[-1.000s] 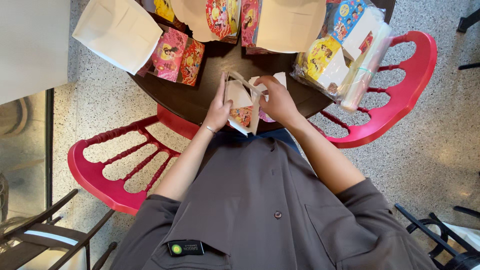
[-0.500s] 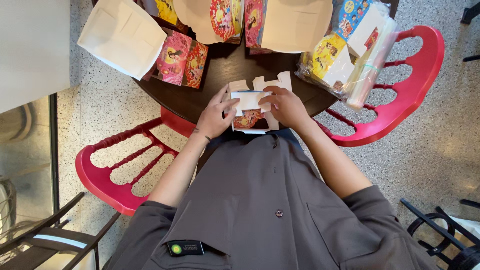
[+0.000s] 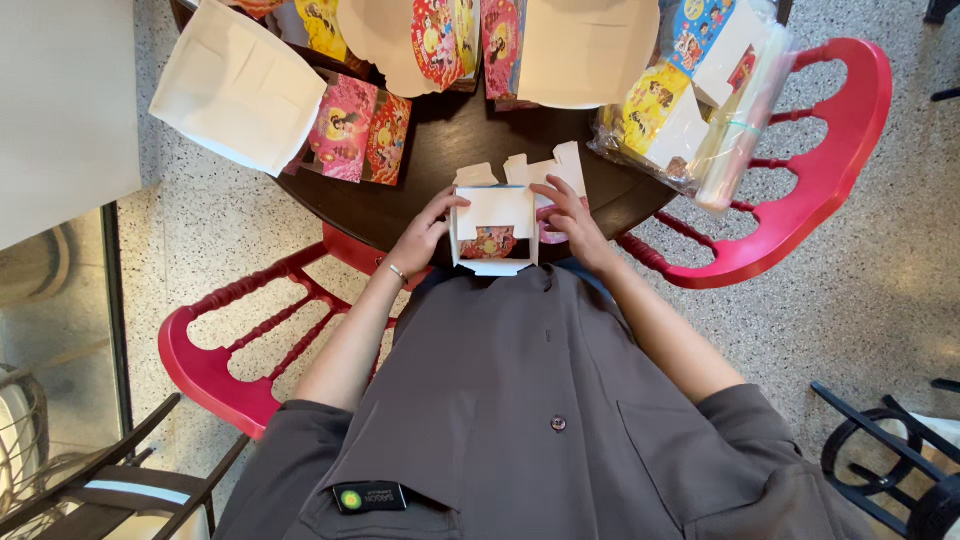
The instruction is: The person folds flat paper sheets into small rectangular boxes at a round table. They repeatedly pick up a sheet, fold the sides and bottom, and place the finished box on the table among other completed boxes.
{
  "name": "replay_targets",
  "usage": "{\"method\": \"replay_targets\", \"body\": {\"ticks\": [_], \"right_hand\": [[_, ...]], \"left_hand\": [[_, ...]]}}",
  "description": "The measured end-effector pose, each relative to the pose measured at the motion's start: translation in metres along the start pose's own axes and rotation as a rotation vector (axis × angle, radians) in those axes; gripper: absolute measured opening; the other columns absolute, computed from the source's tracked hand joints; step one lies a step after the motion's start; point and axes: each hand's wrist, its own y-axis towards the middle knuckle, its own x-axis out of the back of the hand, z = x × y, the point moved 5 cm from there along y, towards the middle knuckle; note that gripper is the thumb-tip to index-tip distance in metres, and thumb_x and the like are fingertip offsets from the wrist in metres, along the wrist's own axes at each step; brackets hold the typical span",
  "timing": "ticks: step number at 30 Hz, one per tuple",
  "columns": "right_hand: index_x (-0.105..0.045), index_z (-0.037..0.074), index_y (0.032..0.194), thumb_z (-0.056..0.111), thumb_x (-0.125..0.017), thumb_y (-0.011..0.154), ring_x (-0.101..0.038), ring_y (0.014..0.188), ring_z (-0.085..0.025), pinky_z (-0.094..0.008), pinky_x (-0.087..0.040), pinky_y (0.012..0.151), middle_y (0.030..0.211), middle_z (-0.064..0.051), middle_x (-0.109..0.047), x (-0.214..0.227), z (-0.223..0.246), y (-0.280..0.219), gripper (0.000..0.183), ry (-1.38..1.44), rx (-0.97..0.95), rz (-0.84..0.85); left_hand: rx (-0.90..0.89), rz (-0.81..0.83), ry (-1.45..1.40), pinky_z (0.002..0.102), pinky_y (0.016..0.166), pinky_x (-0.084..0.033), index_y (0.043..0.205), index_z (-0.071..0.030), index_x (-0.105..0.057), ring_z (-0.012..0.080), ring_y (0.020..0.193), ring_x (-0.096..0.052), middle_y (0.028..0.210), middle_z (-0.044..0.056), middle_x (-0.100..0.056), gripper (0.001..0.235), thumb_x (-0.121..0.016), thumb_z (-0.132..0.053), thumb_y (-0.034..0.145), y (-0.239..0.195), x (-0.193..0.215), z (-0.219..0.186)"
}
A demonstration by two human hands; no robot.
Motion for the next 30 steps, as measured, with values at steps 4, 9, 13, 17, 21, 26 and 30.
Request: {"method": "replay_targets", "body": {"ticks": [4,9,13,17,21,26,30], "right_hand": [[-0.029,0.015,0.161,0.025,-0.060,0.100,-0.054,0.129,-0.027,-0.039,-0.045,0.109,0.171,-0.018,-0.014,-0.022,-0.021,-0.016,0.069,0.054,-0.043,-0.117],[-0.024,0.010,0.165,0.021,-0.061,0.106,-0.043,0.146,-0.028,-0.039,-0.037,0.118,0.169,-0.019,-0.022,-0.028,-0.023,-0.008,0.071,-0.089,0.072,-0.210],[-0.023,0.005,0.164,0.018,-0.064,0.103,-0.037,0.148,-0.031,-0.039,-0.033,0.121,0.160,-0.019,-0.036,-0.034,-0.016,0.002,0.075,-0.106,0.044,-0.290],[-0.018,0.004,0.163,0.018,-0.065,0.100,-0.039,0.147,-0.030,-0.039,-0.031,0.122,0.158,-0.019,-0.038,-0.040,-0.018,0.005,0.080,-0.117,0.031,-0.276],[-0.010,0.004,0.166,0.014,-0.060,0.104,-0.029,0.153,-0.033,-0.041,-0.023,0.125,0.164,-0.023,-0.030,-0.039,-0.029,0.008,0.080,-0.074,0.025,-0.236],[-0.007,0.003,0.167,0.011,-0.056,0.109,-0.025,0.158,-0.036,-0.042,-0.021,0.127,0.168,-0.028,-0.025,-0.039,-0.033,0.011,0.077,-0.099,0.076,-0.236],[-0.008,0.004,0.165,0.010,-0.060,0.102,-0.031,0.152,-0.036,-0.041,-0.027,0.124,0.163,-0.027,-0.030,-0.039,-0.026,0.013,0.082,-0.136,0.029,-0.231]], "left_hand": [[-0.028,-0.120,0.118,0.044,0.125,-0.027,0.145,-0.013,-0.051,0.0374,0.160,-0.024,0.171,0.022,-0.022,0.043,-0.052,-0.023,0.103,-0.011,-0.022,-0.003],[-0.059,-0.158,0.276,0.046,0.125,-0.028,0.156,-0.016,-0.041,0.0387,0.157,-0.026,0.171,0.021,-0.018,0.059,-0.061,-0.033,0.104,-0.009,-0.036,-0.017],[-0.059,-0.195,0.423,0.048,0.125,-0.026,0.163,-0.012,-0.019,0.0416,0.156,-0.024,0.171,0.022,-0.018,0.083,-0.068,-0.031,0.099,0.003,-0.039,-0.016],[0.029,-0.274,0.312,0.049,0.125,-0.022,0.164,-0.007,0.009,0.0419,0.154,-0.025,0.171,0.025,-0.016,0.109,-0.071,-0.025,0.092,0.008,-0.045,0.005],[0.080,-0.210,0.319,0.048,0.126,-0.024,0.165,-0.010,0.008,0.0404,0.156,-0.025,0.170,0.024,-0.020,0.110,-0.073,-0.025,0.091,0.008,-0.048,0.020],[0.108,-0.156,0.390,0.054,0.122,-0.021,0.163,-0.012,0.013,0.0407,0.157,-0.019,0.171,0.022,-0.016,0.112,-0.073,-0.026,0.092,0.009,-0.047,0.020],[0.155,-0.168,0.397,0.058,0.119,-0.021,0.162,-0.016,0.015,0.0396,0.157,-0.021,0.172,0.019,-0.017,0.114,-0.071,-0.022,0.089,0.010,-0.047,0.016]]}}
